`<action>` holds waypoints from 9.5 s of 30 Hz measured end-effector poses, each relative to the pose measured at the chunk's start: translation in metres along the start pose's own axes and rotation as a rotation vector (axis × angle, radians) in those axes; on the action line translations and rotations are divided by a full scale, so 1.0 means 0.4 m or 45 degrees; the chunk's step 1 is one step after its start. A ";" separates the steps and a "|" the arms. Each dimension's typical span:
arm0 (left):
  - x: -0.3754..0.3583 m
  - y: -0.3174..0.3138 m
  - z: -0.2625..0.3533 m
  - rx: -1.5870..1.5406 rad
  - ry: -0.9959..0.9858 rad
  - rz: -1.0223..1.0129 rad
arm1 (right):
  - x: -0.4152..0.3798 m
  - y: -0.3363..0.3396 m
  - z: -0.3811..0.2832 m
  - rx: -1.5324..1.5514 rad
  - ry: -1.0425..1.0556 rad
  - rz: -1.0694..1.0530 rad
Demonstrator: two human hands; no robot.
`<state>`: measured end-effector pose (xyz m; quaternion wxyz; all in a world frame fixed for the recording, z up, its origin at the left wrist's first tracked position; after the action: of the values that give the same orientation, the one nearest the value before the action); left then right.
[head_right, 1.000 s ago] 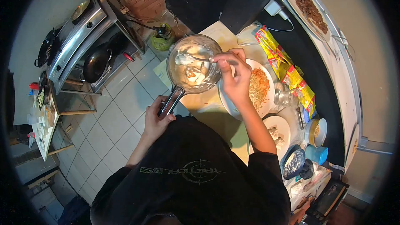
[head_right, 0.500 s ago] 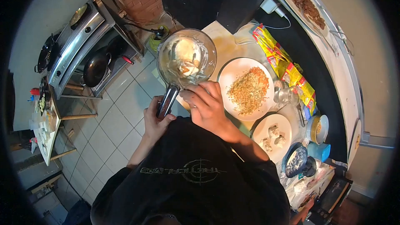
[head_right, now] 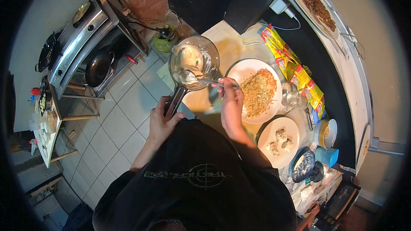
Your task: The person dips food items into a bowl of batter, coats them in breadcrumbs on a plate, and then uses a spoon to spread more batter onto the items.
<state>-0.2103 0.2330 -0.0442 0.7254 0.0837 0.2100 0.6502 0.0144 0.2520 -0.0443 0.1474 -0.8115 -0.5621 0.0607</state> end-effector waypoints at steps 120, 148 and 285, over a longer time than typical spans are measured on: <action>-0.020 0.006 -0.024 -0.573 -0.146 -0.103 | -0.115 -0.157 -0.368 -1.409 1.526 -0.688; -0.021 0.009 -0.022 -0.587 -0.124 -0.145 | -0.159 -0.181 -0.295 -1.745 1.643 -0.753; -0.374 -0.594 0.242 -0.324 -0.213 -0.813 | -0.728 1.058 -0.195 -0.420 0.277 0.964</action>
<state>0.0354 0.0678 -0.0219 0.9114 -0.0245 0.0827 0.4023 0.3087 -0.1696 -0.1201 0.0412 -0.9751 -0.2077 -0.0661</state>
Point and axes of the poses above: each hand's wrist, its own x-axis towards the middle knuckle, its own y-axis out of the back of the hand, z = x × y, the point moved 7 cm from there along x, towards the middle knuckle, and after that the axes turned 9 degrees about y, right-handed, at the moved point
